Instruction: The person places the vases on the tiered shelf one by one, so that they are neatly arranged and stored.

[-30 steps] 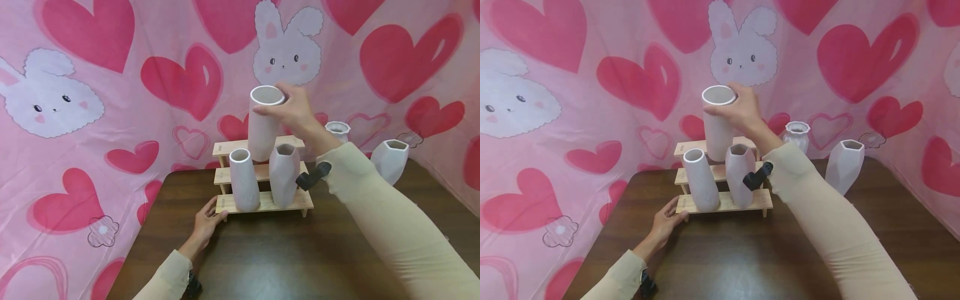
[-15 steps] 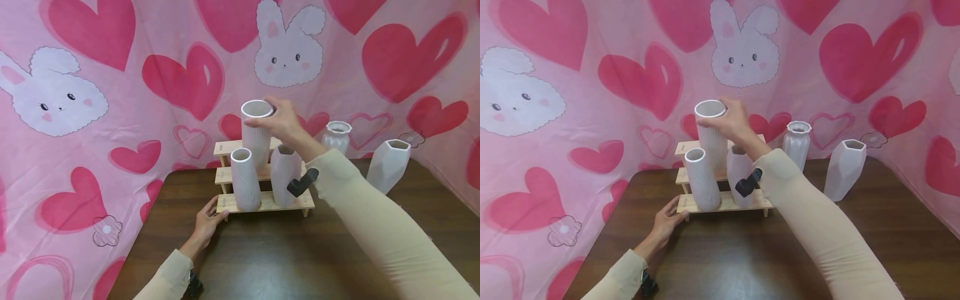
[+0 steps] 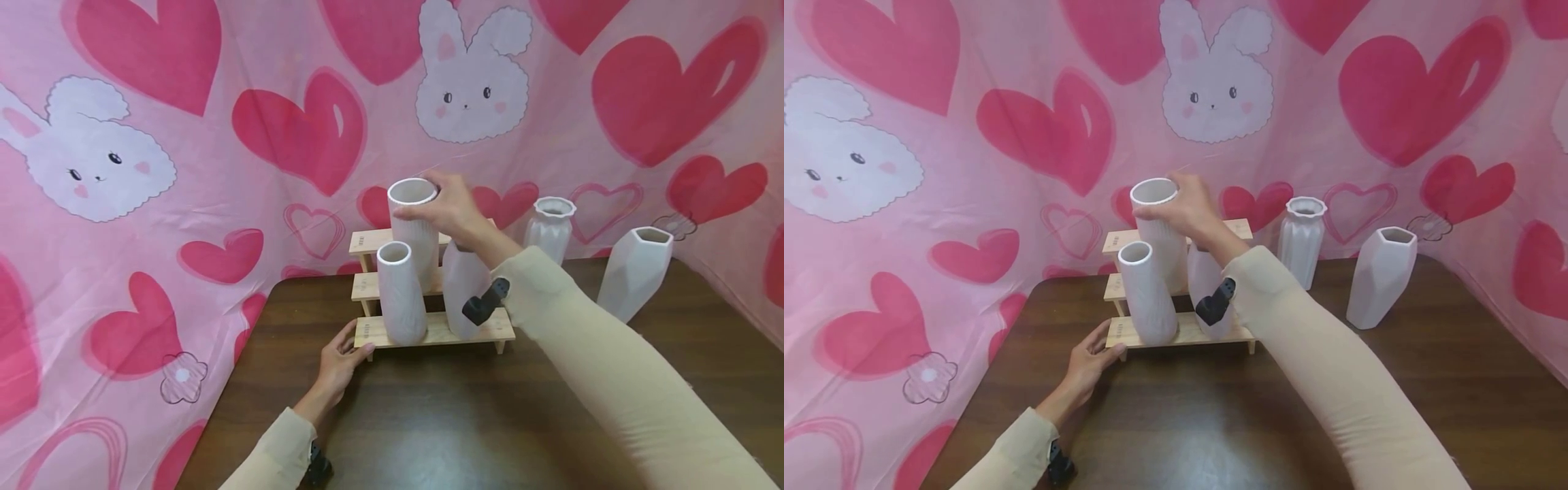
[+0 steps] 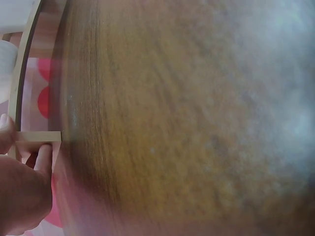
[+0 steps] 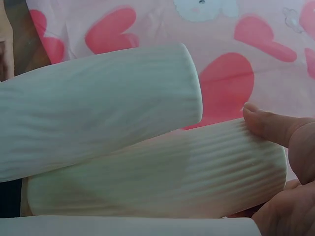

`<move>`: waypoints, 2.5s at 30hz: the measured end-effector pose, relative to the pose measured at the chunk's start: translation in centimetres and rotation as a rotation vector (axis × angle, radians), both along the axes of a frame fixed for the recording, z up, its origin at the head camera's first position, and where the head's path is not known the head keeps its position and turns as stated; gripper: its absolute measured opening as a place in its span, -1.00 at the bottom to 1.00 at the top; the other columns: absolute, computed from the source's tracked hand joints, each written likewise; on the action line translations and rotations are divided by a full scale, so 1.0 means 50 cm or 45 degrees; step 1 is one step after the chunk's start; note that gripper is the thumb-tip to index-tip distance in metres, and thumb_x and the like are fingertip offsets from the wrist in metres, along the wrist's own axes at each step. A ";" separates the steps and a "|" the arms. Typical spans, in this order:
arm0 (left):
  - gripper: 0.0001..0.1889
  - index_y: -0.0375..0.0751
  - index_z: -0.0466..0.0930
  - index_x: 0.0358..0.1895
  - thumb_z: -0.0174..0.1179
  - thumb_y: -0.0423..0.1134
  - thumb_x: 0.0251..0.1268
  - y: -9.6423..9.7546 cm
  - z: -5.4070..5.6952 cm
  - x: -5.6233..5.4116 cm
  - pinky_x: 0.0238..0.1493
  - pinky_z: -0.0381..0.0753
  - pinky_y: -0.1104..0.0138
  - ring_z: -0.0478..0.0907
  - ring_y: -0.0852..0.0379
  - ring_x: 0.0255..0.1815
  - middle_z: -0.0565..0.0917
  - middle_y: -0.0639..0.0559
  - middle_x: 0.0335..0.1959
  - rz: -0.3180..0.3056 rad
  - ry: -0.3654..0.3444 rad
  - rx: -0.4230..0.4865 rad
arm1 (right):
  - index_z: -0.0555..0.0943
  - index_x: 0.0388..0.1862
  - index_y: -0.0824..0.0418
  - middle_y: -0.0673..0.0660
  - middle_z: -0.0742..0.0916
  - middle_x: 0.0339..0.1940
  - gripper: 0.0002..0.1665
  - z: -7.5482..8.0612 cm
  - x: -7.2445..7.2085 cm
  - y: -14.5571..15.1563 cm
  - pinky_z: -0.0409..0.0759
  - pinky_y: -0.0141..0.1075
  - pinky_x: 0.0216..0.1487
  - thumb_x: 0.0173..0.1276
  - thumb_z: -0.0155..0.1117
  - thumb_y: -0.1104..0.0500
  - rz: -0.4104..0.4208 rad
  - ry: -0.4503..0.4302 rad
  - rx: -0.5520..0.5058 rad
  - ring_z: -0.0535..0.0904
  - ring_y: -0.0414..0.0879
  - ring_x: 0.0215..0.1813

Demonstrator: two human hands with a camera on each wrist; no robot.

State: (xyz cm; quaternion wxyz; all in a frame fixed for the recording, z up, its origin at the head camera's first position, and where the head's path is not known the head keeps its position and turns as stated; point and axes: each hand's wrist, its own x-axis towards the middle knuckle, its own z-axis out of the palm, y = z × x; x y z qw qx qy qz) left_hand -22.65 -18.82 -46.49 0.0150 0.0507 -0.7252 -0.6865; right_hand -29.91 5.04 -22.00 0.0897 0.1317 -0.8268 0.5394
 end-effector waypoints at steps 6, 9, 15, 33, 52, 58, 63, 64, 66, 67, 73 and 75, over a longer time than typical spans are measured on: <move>-0.29 -0.20 0.30 0.41 0.34 -0.38 0.17 0.000 0.001 0.000 -0.13 0.55 0.47 0.57 0.04 0.03 0.54 -0.36 0.16 -0.006 0.012 0.021 | 0.55 0.15 0.18 0.11 0.69 -0.09 -0.29 -0.003 -0.005 -0.006 0.56 -0.15 -0.06 0.00 0.60 0.08 0.003 -0.028 0.027 0.57 0.01 -0.10; -0.29 -0.19 0.30 0.41 0.34 -0.38 0.16 0.000 0.001 -0.001 -0.13 0.55 0.46 0.56 0.03 0.04 0.54 -0.36 0.16 -0.003 0.007 0.018 | 0.56 0.15 0.18 0.12 0.69 -0.07 -0.28 -0.004 -0.009 -0.008 0.56 -0.15 -0.05 -0.01 0.61 0.09 0.007 -0.041 0.031 0.57 0.01 -0.09; -0.30 -0.16 0.32 0.40 0.35 -0.37 0.16 0.000 0.002 -0.004 -0.12 0.57 0.44 0.56 -0.01 0.06 0.55 -0.34 0.16 0.002 -0.009 0.016 | 0.53 0.19 0.15 0.10 0.67 -0.02 -0.27 -0.002 -0.014 -0.008 0.55 -0.13 0.00 0.03 0.58 0.04 0.038 -0.077 0.070 0.56 0.00 -0.04; -0.30 -0.16 0.31 0.41 0.35 -0.33 0.17 0.000 -0.002 -0.003 -0.08 0.55 0.44 0.53 -0.06 0.12 0.52 -0.34 0.19 -0.006 -0.003 0.000 | 0.39 0.31 0.11 0.10 0.62 0.07 -0.19 -0.006 -0.015 0.002 0.53 -0.10 0.04 0.13 0.48 -0.07 0.133 -0.045 0.192 0.53 -0.01 0.03; -0.28 -0.15 0.29 0.42 0.36 -0.31 0.17 0.004 0.001 -0.010 -0.04 0.54 0.43 0.51 -0.06 0.14 0.51 -0.33 0.21 -0.008 -0.017 -0.023 | 0.05 0.56 0.03 0.20 0.33 0.47 0.11 0.005 0.019 0.149 0.25 0.15 0.32 0.17 0.38 -0.25 0.077 -0.029 0.380 0.23 0.14 0.44; -0.28 -0.17 0.27 0.43 0.34 -0.35 0.18 0.004 0.002 -0.007 -0.09 0.54 0.46 0.52 -0.02 0.12 0.50 -0.34 0.22 -0.006 -0.013 -0.008 | 0.04 0.56 0.06 0.22 0.32 0.47 0.10 -0.005 0.031 0.199 0.22 0.20 0.31 0.20 0.35 -0.24 0.041 -0.024 0.349 0.21 0.17 0.44; -0.30 -0.17 0.30 0.41 0.35 -0.35 0.17 0.003 0.000 -0.006 -0.10 0.54 0.47 0.53 0.00 0.09 0.52 -0.34 0.20 -0.004 -0.003 -0.008 | 0.06 0.56 0.03 0.23 0.32 0.47 0.05 -0.020 0.045 0.242 0.23 0.24 0.29 0.23 0.34 -0.21 -0.008 -0.014 0.310 0.22 0.19 0.43; -0.30 -0.18 0.30 0.41 0.35 -0.34 0.17 0.002 -0.001 -0.005 -0.10 0.54 0.47 0.54 0.00 0.08 0.53 -0.34 0.19 -0.003 0.001 -0.016 | 0.06 0.56 0.03 0.24 0.33 0.47 0.04 -0.024 0.047 0.250 0.22 0.25 0.29 0.23 0.33 -0.21 -0.019 -0.014 0.309 0.22 0.20 0.43; -0.30 -0.18 0.30 0.41 0.35 -0.34 0.17 0.002 -0.002 -0.004 -0.10 0.55 0.46 0.54 0.00 0.08 0.53 -0.34 0.18 -0.006 0.008 -0.023 | 0.08 0.56 0.03 0.25 0.34 0.45 0.02 -0.032 0.051 0.267 0.21 0.26 0.28 0.24 0.32 -0.21 -0.037 -0.013 0.303 0.23 0.23 0.42; -0.30 -0.16 0.31 0.41 0.35 -0.33 0.17 0.002 -0.002 -0.003 -0.10 0.55 0.45 0.54 0.00 0.08 0.54 -0.33 0.18 -0.005 0.005 -0.025 | 0.10 0.55 0.03 0.27 0.35 0.44 0.00 -0.036 0.052 0.275 0.22 0.27 0.27 0.25 0.32 -0.20 -0.040 -0.015 0.295 0.23 0.25 0.41; -0.29 -0.09 0.32 0.41 0.37 -0.31 0.15 0.003 -0.002 0.000 -0.08 0.55 0.43 0.55 0.01 0.08 0.56 -0.28 0.16 -0.002 -0.009 -0.041 | 0.09 0.55 0.00 0.31 0.32 0.45 -0.01 -0.053 0.064 0.336 0.25 0.31 0.22 0.25 0.31 -0.21 -0.096 -0.020 0.292 0.23 0.34 0.40; -0.29 -0.10 0.32 0.41 0.37 -0.30 0.15 0.003 -0.003 0.000 -0.08 0.56 0.43 0.55 0.01 0.07 0.56 -0.29 0.16 -0.004 -0.007 -0.046 | 0.04 0.56 0.02 0.33 0.28 0.47 0.03 -0.057 0.069 0.360 0.23 0.31 0.23 0.25 0.31 -0.20 -0.135 -0.026 0.302 0.21 0.37 0.39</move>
